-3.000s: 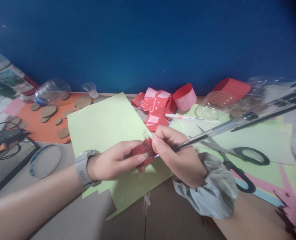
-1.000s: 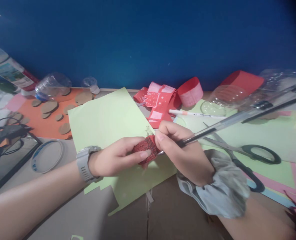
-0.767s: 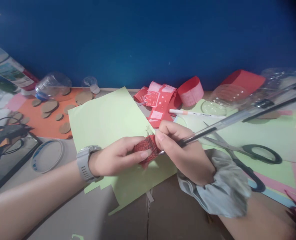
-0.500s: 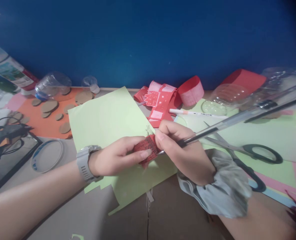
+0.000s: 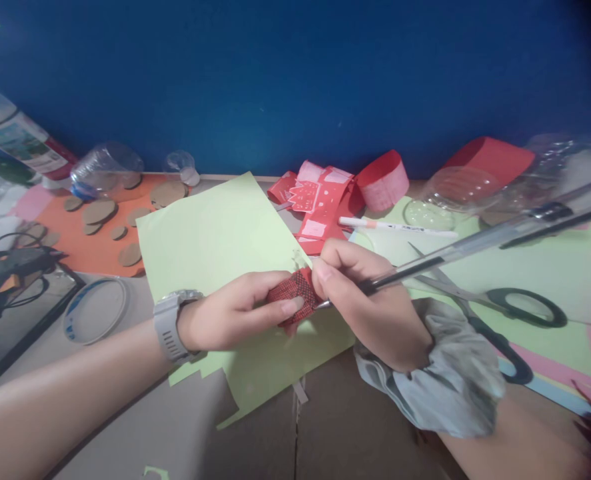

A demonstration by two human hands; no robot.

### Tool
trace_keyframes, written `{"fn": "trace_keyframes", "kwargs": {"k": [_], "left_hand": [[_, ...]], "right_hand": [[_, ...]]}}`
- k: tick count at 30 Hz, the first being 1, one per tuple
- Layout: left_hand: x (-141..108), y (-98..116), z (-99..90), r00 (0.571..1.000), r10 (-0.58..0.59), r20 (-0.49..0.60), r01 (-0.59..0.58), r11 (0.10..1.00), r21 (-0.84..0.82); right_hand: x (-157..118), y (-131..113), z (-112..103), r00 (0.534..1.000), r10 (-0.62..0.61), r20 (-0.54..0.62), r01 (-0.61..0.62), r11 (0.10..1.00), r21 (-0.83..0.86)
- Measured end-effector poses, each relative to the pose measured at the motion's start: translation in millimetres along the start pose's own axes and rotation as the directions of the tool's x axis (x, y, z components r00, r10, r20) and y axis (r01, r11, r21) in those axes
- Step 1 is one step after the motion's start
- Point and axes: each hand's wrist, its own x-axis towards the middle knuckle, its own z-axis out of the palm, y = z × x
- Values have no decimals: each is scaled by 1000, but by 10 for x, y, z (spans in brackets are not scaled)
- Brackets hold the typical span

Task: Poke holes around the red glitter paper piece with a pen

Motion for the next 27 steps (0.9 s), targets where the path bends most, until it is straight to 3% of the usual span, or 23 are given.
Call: {"fn": "trace_keyframes", "kwargs": {"k": [3, 27], "left_hand": [[4, 9, 3, 1000, -2, -24, 3, 999, 32], [-7, -4, 6, 1000, 5, -11, -5, 1000, 20]], "right_hand": [[-8, 2, -7, 999, -12, -33, 13, 999, 31], [-4, -15, -7, 998, 11, 62, -11, 1000, -2]]}}
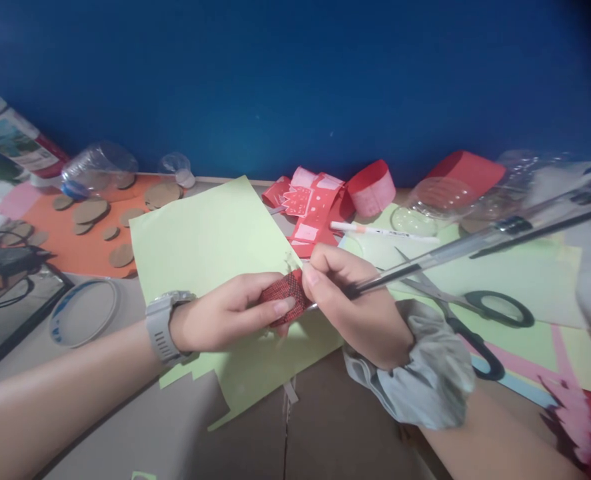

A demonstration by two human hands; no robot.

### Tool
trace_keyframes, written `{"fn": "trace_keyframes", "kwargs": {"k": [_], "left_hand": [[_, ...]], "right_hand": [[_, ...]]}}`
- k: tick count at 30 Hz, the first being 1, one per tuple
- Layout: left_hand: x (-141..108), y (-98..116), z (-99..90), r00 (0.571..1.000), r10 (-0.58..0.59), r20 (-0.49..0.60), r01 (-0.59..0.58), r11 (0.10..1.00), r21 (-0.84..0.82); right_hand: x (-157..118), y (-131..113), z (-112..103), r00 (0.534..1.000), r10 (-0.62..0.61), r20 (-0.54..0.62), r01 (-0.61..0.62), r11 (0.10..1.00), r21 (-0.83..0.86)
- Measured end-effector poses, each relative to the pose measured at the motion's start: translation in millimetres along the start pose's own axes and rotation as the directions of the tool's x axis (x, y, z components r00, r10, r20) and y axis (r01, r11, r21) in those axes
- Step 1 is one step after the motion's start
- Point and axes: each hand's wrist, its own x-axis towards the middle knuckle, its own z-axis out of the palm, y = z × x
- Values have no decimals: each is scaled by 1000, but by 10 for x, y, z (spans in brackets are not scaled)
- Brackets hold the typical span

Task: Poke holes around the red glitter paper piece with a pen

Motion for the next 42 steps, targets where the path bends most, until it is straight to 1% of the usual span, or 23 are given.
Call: {"fn": "trace_keyframes", "kwargs": {"k": [15, 20, 42], "left_hand": [[12, -3, -6, 1000, -7, 6, 7, 1000, -11], [11, -3, -11, 1000, -1, 17, 2, 1000, -23], [18, 12, -1, 1000, -24, 3, 24, 999, -28]], "right_hand": [[8, -8, 10, 1000, -20, -13, 20, 1000, -7], [3, 0, 11, 1000, -11, -8, 11, 1000, -14], [8, 5, 22, 999, -4, -35, 4, 1000, -8]]}}
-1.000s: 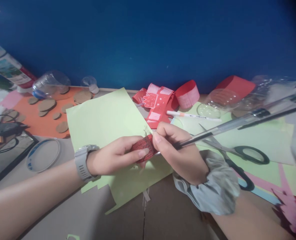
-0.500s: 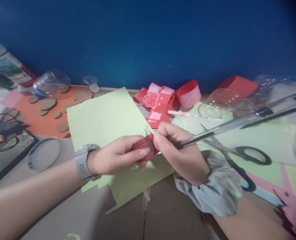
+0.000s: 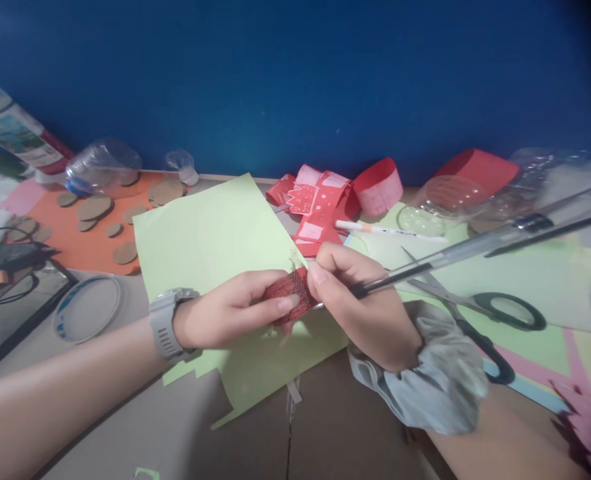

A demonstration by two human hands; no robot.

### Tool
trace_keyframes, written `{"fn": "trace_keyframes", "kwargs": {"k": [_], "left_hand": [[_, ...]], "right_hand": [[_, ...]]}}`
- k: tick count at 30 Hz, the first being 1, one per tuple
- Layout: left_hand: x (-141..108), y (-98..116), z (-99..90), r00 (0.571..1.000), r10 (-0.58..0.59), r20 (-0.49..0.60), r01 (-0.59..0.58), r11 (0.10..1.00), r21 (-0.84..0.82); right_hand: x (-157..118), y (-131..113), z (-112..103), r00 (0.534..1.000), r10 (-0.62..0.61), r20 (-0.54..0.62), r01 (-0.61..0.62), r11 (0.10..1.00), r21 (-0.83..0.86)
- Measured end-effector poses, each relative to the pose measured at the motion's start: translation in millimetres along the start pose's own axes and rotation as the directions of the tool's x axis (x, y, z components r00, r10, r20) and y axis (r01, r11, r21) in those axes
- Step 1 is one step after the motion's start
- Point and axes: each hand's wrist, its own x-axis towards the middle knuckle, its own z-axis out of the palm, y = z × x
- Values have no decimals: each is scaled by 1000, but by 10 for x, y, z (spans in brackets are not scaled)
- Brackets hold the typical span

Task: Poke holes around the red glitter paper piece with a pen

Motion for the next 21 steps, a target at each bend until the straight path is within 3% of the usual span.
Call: {"fn": "trace_keyframes", "kwargs": {"k": [21], "left_hand": [[-8, -6, -10, 1000, 9, -2, -9, 1000, -2]], "right_hand": [[0, 0, -7, 1000, -6, -16, 6, 1000, -8]]}}
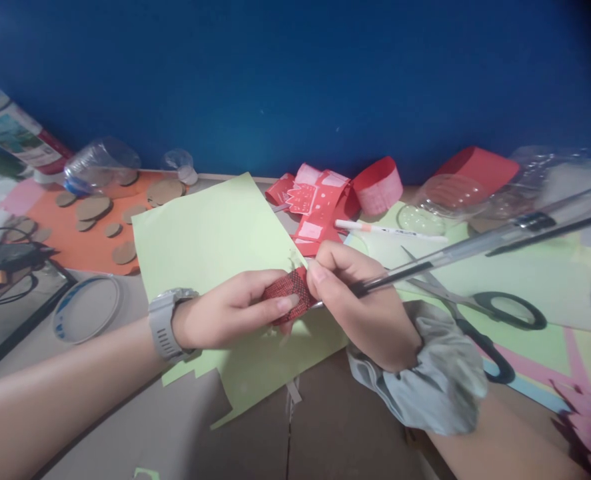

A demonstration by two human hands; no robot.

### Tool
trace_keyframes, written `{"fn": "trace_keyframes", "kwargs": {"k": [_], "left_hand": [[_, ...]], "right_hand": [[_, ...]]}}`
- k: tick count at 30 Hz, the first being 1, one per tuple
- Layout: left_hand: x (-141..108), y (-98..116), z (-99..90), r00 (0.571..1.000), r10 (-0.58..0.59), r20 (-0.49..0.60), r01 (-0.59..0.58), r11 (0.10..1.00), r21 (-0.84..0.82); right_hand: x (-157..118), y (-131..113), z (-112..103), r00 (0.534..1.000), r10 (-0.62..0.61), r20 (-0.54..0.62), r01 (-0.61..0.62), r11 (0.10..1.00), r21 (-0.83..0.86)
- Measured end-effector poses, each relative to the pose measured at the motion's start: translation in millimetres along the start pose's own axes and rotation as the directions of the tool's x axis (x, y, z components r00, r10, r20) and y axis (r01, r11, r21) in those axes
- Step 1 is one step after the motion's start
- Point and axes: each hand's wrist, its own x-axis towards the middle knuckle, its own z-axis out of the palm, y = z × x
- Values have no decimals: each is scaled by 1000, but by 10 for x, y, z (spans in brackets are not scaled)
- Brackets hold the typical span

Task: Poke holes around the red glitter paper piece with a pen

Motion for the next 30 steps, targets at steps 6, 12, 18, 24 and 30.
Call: {"fn": "trace_keyframes", "kwargs": {"k": [6, 12, 18, 24, 30], "left_hand": [[5, -2, 6, 1000, 6, -5, -6, 1000, 6], [-7, 2, 7, 1000, -1, -8, 1, 1000, 13], [-3, 5, 5, 1000, -4, 0, 4, 1000, 3], [7, 2, 9, 1000, 8, -1, -8, 1000, -3], [-3, 5, 13, 1000, -4, -1, 4, 1000, 0]], "right_hand": [[-1, 6, -3, 1000, -12, -5, 12, 1000, 20], [7, 3, 18, 1000, -16, -4, 16, 1000, 25], [8, 0, 16, 1000, -11, 11, 11, 1000, 15], [-2, 13, 8, 1000, -21, 6, 21, 1000, 14], [-2, 0, 8, 1000, -14, 17, 14, 1000, 11]]}}
